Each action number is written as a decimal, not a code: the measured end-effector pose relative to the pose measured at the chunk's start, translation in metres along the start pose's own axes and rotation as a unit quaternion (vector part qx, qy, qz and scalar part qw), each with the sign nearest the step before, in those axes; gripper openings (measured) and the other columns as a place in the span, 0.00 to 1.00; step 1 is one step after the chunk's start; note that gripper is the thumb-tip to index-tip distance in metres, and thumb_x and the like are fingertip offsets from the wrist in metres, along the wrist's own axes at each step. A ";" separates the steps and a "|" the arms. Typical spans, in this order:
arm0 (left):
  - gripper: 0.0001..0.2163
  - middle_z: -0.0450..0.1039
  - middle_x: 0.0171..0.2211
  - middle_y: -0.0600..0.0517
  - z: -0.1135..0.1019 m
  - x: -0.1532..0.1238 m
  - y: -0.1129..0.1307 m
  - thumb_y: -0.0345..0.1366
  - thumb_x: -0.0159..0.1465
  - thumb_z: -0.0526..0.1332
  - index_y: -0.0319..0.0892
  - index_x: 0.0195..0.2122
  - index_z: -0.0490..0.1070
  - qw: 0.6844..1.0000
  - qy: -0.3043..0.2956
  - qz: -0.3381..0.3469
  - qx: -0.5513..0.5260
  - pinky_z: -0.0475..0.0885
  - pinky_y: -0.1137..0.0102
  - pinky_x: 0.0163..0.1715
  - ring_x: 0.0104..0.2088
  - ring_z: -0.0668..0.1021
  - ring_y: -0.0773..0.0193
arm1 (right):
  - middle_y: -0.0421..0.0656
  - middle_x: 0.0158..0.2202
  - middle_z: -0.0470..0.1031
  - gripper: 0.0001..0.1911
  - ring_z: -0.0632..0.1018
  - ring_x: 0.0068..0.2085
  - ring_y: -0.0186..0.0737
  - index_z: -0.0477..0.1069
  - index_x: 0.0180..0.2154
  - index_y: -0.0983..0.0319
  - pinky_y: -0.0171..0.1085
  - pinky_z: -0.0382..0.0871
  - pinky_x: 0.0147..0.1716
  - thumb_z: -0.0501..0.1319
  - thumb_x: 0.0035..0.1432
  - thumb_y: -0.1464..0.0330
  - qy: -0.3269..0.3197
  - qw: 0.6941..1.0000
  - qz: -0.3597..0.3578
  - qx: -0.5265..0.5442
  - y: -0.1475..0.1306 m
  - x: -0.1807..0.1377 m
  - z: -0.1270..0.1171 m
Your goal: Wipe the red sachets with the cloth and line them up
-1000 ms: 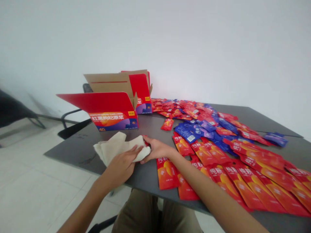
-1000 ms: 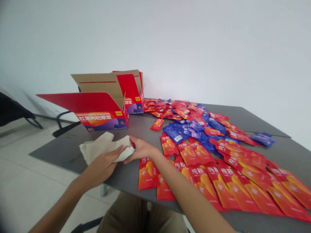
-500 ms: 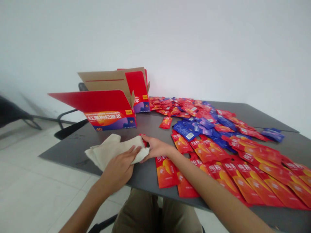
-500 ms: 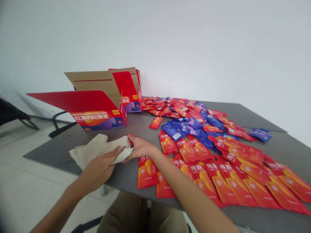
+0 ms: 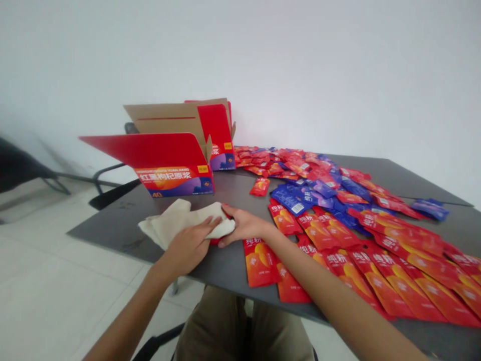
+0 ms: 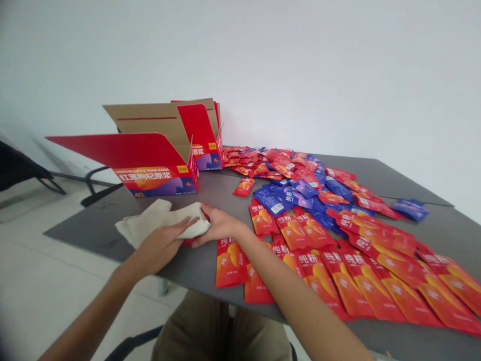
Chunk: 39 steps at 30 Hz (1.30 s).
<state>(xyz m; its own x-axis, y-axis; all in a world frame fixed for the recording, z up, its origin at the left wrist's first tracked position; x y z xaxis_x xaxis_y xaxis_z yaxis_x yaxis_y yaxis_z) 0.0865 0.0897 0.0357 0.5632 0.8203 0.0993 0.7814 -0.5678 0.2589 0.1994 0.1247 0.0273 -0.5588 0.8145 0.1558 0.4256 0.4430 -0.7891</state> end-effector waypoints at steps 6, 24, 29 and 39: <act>0.28 0.61 0.63 0.51 -0.003 0.017 0.001 0.25 0.60 0.46 0.43 0.62 0.61 1.000 -0.013 0.002 -0.003 0.59 0.64 0.62 0.63 0.64 0.62 | 0.45 0.50 0.74 0.46 0.76 0.48 0.46 0.63 0.56 0.62 0.42 0.68 0.50 0.74 0.35 0.57 -0.001 1.000 0.011 0.014 0.002 -0.001 0.000; 0.27 0.59 0.64 0.50 0.001 -0.013 0.008 0.29 0.64 0.45 0.43 0.65 0.55 1.000 -0.013 0.010 0.020 0.59 0.64 0.62 0.64 0.63 0.61 | 0.47 0.50 0.73 0.50 0.75 0.47 0.47 0.63 0.56 0.64 0.41 0.69 0.49 0.75 0.30 0.57 -0.001 1.000 -0.014 -0.012 -0.002 0.000 0.001; 0.26 0.61 0.63 0.46 -0.003 0.016 0.005 0.27 0.62 0.46 0.40 0.62 0.61 0.998 -0.028 -0.029 0.047 0.62 0.60 0.60 0.62 0.66 0.55 | 0.41 0.44 0.76 0.44 0.76 0.44 0.43 0.65 0.55 0.62 0.40 0.69 0.48 0.74 0.35 0.56 -0.010 1.000 0.004 0.026 0.001 -0.001 0.001; 0.26 0.60 0.63 0.46 0.002 -0.002 0.003 0.30 0.64 0.46 0.42 0.64 0.57 0.998 -0.006 -0.032 0.054 0.63 0.61 0.59 0.60 0.68 0.55 | 0.45 0.47 0.75 0.47 0.76 0.46 0.45 0.64 0.55 0.63 0.40 0.68 0.48 0.75 0.32 0.58 -0.001 1.000 -0.007 0.002 -0.001 0.000 0.001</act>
Point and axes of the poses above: each hand's wrist, its own x-axis towards the middle knuckle, its own z-axis out of the palm, y = z × x, the point moved 8 cm from there along x, towards the middle knuckle
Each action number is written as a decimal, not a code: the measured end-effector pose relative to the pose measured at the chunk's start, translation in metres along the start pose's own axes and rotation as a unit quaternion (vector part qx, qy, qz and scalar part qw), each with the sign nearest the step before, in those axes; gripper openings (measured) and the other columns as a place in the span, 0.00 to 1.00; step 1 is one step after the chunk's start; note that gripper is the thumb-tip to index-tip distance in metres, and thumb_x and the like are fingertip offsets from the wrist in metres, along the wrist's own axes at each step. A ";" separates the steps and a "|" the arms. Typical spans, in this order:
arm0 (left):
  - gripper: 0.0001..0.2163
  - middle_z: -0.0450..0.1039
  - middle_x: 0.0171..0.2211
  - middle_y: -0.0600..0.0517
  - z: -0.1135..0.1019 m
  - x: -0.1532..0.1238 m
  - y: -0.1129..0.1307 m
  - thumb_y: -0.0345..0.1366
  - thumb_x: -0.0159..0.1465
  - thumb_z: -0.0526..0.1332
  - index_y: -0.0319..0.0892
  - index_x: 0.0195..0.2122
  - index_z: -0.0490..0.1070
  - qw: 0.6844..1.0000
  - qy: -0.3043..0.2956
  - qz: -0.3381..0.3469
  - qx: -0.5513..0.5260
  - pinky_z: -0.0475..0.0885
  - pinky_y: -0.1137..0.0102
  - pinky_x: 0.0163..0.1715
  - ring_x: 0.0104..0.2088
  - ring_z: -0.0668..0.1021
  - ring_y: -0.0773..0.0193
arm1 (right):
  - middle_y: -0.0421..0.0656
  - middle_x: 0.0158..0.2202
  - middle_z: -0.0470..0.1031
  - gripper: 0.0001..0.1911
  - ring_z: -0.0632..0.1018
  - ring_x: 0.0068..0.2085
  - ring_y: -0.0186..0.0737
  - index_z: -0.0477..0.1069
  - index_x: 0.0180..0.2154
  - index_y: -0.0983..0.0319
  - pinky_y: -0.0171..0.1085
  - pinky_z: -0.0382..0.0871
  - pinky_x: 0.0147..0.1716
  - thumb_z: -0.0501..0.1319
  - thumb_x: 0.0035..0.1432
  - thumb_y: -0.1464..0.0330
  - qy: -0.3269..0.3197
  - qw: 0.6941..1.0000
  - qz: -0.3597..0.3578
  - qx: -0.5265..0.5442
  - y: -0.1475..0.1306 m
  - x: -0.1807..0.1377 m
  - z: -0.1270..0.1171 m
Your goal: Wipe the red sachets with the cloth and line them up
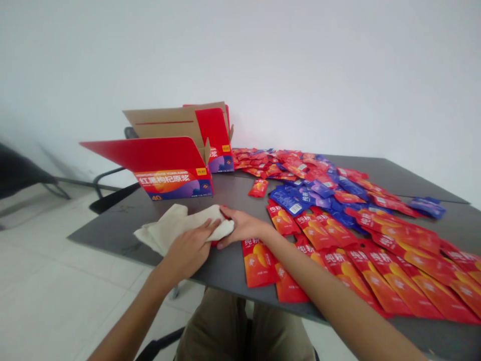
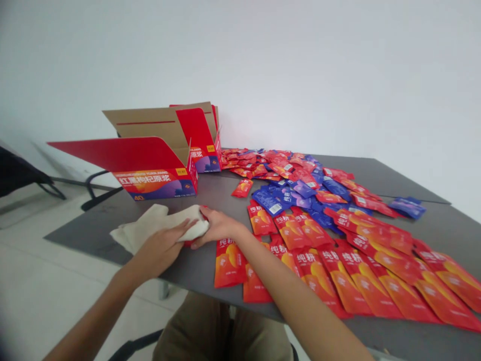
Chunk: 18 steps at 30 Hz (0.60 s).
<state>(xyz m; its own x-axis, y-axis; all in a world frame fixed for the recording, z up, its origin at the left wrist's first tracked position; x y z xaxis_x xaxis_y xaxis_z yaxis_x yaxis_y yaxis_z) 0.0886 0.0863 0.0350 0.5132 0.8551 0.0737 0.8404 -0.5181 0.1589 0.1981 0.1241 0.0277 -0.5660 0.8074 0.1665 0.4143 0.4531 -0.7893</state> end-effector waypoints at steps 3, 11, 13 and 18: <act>0.24 0.64 0.61 0.45 -0.004 0.021 0.003 0.28 0.63 0.46 0.40 0.61 0.62 1.000 -0.011 -0.001 0.008 0.64 0.61 0.58 0.61 0.68 0.55 | 0.41 0.43 0.77 0.43 0.76 0.43 0.43 0.65 0.54 0.61 0.39 0.69 0.47 0.74 0.35 0.58 -0.002 1.000 0.003 0.027 0.002 -0.001 0.001; 0.27 0.61 0.63 0.48 0.001 -0.015 0.003 0.28 0.62 0.46 0.41 0.65 0.56 0.999 0.010 0.036 -0.016 0.61 0.64 0.61 0.63 0.65 0.59 | 0.47 0.49 0.74 0.50 0.76 0.45 0.46 0.64 0.56 0.64 0.41 0.69 0.47 0.76 0.29 0.60 0.005 1.000 -0.001 -0.022 0.000 0.001 0.000; 0.27 0.62 0.63 0.46 -0.002 -0.004 0.001 0.28 0.62 0.46 0.40 0.64 0.57 1.000 0.012 0.016 -0.012 0.63 0.62 0.59 0.62 0.66 0.57 | 0.45 0.47 0.75 0.48 0.76 0.44 0.44 0.64 0.56 0.63 0.40 0.69 0.46 0.75 0.31 0.59 0.003 1.000 -0.001 -0.004 -0.001 0.000 0.000; 0.26 0.64 0.62 0.46 -0.003 0.021 0.002 0.27 0.61 0.46 0.40 0.61 0.62 1.000 -0.007 0.008 -0.014 0.63 0.61 0.59 0.61 0.67 0.56 | 0.41 0.43 0.77 0.41 0.77 0.41 0.41 0.66 0.53 0.61 0.38 0.70 0.44 0.74 0.36 0.58 -0.009 1.000 0.012 0.021 0.003 -0.001 0.002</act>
Point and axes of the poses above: each hand's wrist, its own x-axis towards the middle knuckle, its own z-axis out of the palm, y = z × x, the point moved 8 cm from there along x, towards the middle knuckle
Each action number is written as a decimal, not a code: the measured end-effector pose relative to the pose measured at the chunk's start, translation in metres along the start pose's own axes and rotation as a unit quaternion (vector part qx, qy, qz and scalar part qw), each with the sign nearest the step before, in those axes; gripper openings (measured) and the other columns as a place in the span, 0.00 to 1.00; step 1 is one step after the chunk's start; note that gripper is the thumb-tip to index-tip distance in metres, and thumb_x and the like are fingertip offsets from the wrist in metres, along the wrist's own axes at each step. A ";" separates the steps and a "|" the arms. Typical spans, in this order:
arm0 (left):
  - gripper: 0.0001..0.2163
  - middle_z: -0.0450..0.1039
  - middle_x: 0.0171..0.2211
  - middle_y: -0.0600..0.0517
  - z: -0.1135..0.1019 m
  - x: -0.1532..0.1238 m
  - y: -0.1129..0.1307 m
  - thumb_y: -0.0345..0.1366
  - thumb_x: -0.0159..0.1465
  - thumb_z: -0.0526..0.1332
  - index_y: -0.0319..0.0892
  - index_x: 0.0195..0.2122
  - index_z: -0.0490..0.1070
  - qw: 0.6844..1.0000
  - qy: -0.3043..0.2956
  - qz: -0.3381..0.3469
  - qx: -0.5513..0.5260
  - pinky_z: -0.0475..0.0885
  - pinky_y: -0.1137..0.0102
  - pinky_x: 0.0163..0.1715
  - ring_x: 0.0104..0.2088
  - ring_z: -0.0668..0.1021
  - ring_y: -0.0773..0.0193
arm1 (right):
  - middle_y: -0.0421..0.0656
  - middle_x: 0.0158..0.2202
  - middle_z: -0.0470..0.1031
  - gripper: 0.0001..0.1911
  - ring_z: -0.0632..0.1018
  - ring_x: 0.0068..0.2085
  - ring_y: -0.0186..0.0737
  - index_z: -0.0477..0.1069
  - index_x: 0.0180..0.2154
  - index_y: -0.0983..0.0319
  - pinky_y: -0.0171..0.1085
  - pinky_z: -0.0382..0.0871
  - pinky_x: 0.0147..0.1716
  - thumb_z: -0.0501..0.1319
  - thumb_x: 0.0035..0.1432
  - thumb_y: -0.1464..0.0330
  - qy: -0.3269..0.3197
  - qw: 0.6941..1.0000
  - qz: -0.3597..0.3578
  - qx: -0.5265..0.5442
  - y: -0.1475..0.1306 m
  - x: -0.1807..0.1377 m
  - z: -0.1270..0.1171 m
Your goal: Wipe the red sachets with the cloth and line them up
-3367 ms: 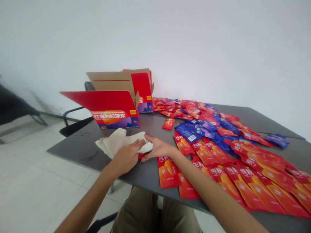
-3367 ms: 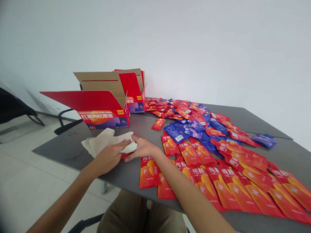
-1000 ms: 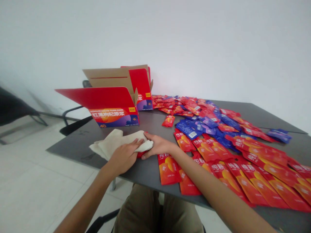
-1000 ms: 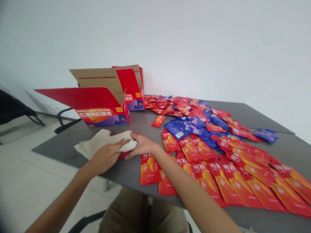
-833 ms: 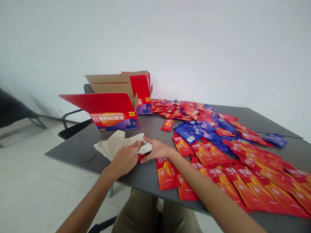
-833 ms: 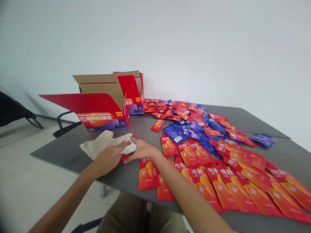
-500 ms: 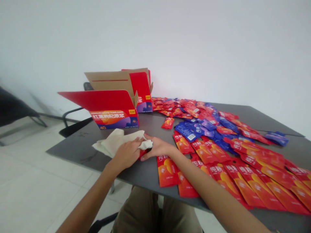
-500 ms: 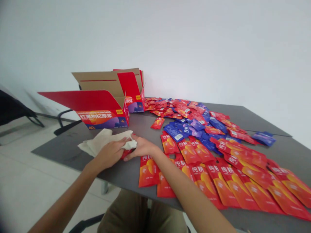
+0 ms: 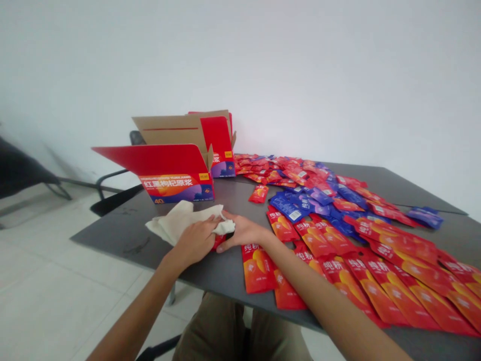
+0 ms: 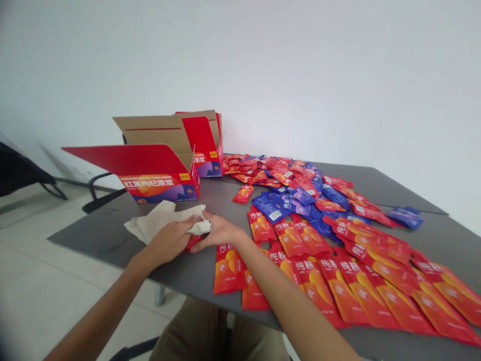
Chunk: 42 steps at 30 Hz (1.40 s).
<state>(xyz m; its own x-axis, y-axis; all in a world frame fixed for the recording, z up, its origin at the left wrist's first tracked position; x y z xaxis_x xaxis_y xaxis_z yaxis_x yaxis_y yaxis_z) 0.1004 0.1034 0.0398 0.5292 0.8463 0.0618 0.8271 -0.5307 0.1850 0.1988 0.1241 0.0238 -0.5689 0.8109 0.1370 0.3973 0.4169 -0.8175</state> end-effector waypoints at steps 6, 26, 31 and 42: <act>0.27 0.59 0.64 0.47 0.005 -0.031 -0.001 0.28 0.63 0.46 0.41 0.65 0.56 0.999 0.016 0.027 -0.009 0.60 0.62 0.61 0.63 0.64 0.59 | 0.48 0.51 0.73 0.52 0.75 0.47 0.47 0.62 0.57 0.65 0.42 0.68 0.49 0.75 0.29 0.59 0.013 0.999 -0.008 -0.048 -0.003 0.002 -0.001; 0.26 0.62 0.63 0.49 -0.001 -0.002 0.001 0.26 0.61 0.46 0.43 0.61 0.62 1.000 0.003 0.006 0.002 0.62 0.62 0.60 0.61 0.67 0.58 | 0.43 0.47 0.76 0.44 0.77 0.44 0.44 0.64 0.55 0.62 0.40 0.69 0.47 0.74 0.36 0.57 0.006 1.000 0.003 -0.018 -0.001 -0.001 -0.001; 0.27 0.59 0.64 0.48 0.006 -0.034 0.003 0.27 0.62 0.46 0.40 0.65 0.56 0.999 0.024 0.034 -0.004 0.61 0.62 0.61 0.63 0.64 0.59 | 0.48 0.51 0.73 0.50 0.75 0.48 0.47 0.62 0.57 0.65 0.42 0.68 0.50 0.75 0.31 0.59 0.014 0.998 -0.018 -0.055 -0.005 0.002 -0.001; 0.27 0.60 0.64 0.50 0.006 -0.028 0.002 0.27 0.62 0.45 0.41 0.64 0.57 0.999 0.025 0.028 0.000 0.60 0.63 0.62 0.64 0.62 0.60 | 0.45 0.48 0.74 0.46 0.76 0.45 0.45 0.64 0.54 0.63 0.40 0.69 0.47 0.75 0.32 0.58 0.014 0.999 -0.026 -0.042 -0.006 0.001 -0.002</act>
Point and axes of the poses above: each hand's wrist, its own x-axis towards the middle knuckle, its own z-axis out of the palm, y = z × x, the point moved 8 cm from there along x, towards the middle knuckle
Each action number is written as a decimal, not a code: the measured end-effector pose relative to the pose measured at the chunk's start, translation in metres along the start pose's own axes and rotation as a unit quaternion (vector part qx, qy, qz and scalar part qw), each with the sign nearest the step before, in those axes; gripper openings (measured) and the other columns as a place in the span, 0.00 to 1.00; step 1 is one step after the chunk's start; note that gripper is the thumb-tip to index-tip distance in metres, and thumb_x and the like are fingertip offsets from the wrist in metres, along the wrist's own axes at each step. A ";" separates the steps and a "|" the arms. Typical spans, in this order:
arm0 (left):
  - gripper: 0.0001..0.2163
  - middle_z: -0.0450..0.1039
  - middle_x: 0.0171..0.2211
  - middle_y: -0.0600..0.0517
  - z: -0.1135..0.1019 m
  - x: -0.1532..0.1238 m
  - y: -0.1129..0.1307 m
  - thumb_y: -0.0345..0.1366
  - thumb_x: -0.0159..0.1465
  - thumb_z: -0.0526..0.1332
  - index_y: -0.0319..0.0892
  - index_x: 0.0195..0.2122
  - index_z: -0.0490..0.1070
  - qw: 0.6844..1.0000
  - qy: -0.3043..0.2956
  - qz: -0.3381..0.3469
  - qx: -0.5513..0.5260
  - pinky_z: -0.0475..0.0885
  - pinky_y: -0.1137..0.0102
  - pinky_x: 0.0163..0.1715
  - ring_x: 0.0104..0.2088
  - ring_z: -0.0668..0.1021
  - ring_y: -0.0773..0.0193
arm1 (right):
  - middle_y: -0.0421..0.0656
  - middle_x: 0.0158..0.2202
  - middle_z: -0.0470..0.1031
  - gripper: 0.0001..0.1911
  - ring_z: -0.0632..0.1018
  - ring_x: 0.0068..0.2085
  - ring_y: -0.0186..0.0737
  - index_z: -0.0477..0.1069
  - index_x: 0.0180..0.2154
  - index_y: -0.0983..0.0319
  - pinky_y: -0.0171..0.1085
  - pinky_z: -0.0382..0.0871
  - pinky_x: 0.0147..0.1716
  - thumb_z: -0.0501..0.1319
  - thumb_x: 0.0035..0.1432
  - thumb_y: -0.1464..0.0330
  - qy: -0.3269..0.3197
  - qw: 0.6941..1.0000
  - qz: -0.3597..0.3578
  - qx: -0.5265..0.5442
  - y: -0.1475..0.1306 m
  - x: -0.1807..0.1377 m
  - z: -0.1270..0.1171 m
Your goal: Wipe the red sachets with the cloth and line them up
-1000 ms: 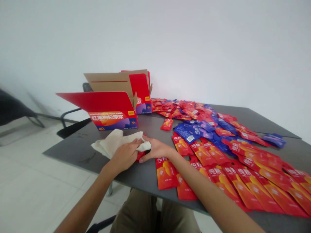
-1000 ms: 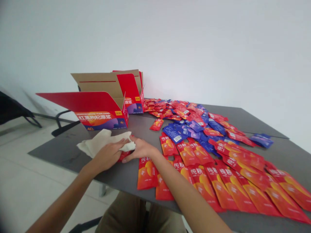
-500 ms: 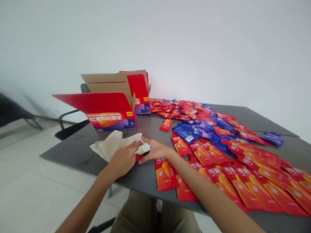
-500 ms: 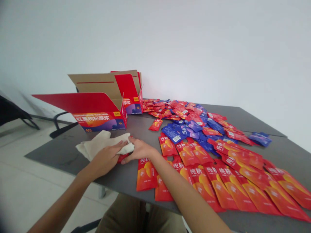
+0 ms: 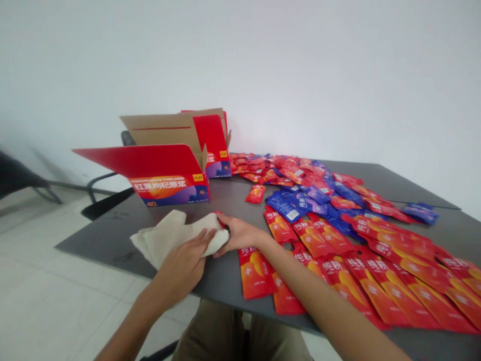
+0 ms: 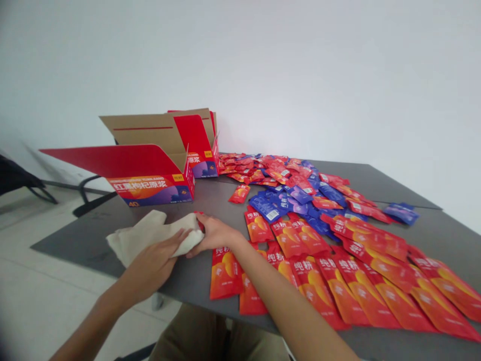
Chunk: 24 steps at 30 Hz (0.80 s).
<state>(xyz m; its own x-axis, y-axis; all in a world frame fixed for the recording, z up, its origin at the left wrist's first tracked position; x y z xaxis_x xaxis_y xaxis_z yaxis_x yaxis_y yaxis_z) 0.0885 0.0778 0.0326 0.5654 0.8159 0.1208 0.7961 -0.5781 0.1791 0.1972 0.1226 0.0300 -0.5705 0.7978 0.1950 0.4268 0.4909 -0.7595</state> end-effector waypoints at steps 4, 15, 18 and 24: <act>0.26 0.60 0.63 0.48 -0.002 -0.001 -0.002 0.29 0.63 0.45 0.41 0.64 0.57 1.000 -0.007 -0.009 -0.003 0.61 0.62 0.61 0.63 0.65 0.59 | 0.48 0.51 0.73 0.51 0.75 0.48 0.47 0.61 0.57 0.65 0.42 0.68 0.51 0.75 0.31 0.55 -0.002 1.000 0.021 -0.002 0.004 0.000 0.001; 0.27 0.59 0.64 0.47 -0.001 -0.008 -0.002 0.27 0.63 0.45 0.39 0.64 0.56 1.000 -0.003 0.004 -0.014 0.59 0.63 0.62 0.63 0.63 0.60 | 0.49 0.50 0.73 0.52 0.75 0.48 0.48 0.61 0.57 0.66 0.43 0.68 0.50 0.75 0.30 0.57 -0.004 1.000 0.014 -0.016 0.003 0.001 0.001; 0.26 0.61 0.63 0.46 -0.005 0.006 -0.005 0.28 0.63 0.45 0.40 0.63 0.58 1.000 -0.010 -0.027 -0.004 0.62 0.60 0.61 0.62 0.65 0.57 | 0.47 0.50 0.73 0.50 0.75 0.49 0.47 0.62 0.58 0.64 0.42 0.67 0.51 0.74 0.33 0.56 -0.003 1.000 0.019 0.007 0.001 0.000 -0.001; 0.28 0.62 0.62 0.48 -0.003 0.008 -0.002 0.26 0.60 0.46 0.39 0.63 0.59 1.000 -0.003 -0.019 0.011 0.62 0.62 0.61 0.63 0.65 0.58 | 0.46 0.53 0.73 0.47 0.75 0.50 0.46 0.63 0.57 0.63 0.41 0.67 0.52 0.74 0.34 0.59 -0.006 1.000 0.000 0.020 0.001 0.001 0.001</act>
<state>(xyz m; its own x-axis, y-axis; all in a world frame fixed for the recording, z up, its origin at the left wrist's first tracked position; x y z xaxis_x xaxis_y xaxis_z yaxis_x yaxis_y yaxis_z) 0.0907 0.0851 0.0358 0.5352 0.8377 0.1086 0.8218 -0.5461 0.1626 0.1965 0.1231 0.0290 -0.5792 0.7934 0.1873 0.3981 0.4758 -0.7843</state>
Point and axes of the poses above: each hand's wrist, its own x-axis towards the middle knuckle, its own z-axis out of the palm, y = z × x, the point moved 8 cm from there along x, towards the middle knuckle
